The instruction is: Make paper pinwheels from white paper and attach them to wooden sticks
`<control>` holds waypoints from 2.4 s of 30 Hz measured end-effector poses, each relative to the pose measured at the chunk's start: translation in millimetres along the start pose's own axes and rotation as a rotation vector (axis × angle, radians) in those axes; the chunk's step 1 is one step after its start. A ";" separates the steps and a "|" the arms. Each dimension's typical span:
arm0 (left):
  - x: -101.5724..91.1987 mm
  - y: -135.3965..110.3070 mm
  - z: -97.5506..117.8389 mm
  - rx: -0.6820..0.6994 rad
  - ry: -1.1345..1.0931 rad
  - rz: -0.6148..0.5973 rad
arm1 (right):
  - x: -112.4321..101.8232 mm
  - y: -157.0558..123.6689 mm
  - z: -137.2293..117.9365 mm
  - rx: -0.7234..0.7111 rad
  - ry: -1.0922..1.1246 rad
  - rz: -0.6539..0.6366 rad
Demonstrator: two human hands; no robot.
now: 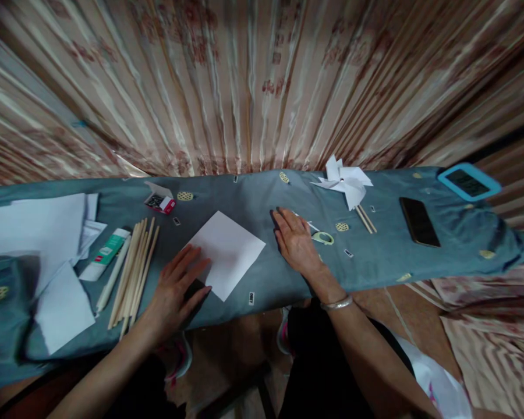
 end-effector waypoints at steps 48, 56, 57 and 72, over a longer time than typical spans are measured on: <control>0.9 -5.9 59.6 0.173 0.114 -0.190 | 22.3 -0.1 -56.3 0.182 0.503 -0.023; 5.5 -5.6 55.8 0.138 0.128 -0.201 | 26.3 1.5 -58.4 0.131 0.448 0.006; 5.3 -5.2 56.1 0.135 0.122 -0.203 | 26.9 1.7 -58.4 0.118 0.438 0.012; 4.6 0.8 55.9 0.135 0.161 -0.184 | 33.1 -0.7 -58.2 0.060 0.382 0.057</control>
Point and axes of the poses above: each hand's wrist, its own y-axis towards the middle knuckle, its own x-axis out of the palm, z = x × y, the point moved 1 cm from there along y, towards the middle knuckle, and after that the axes turned 9 degrees about y, right-handed, at the moved point
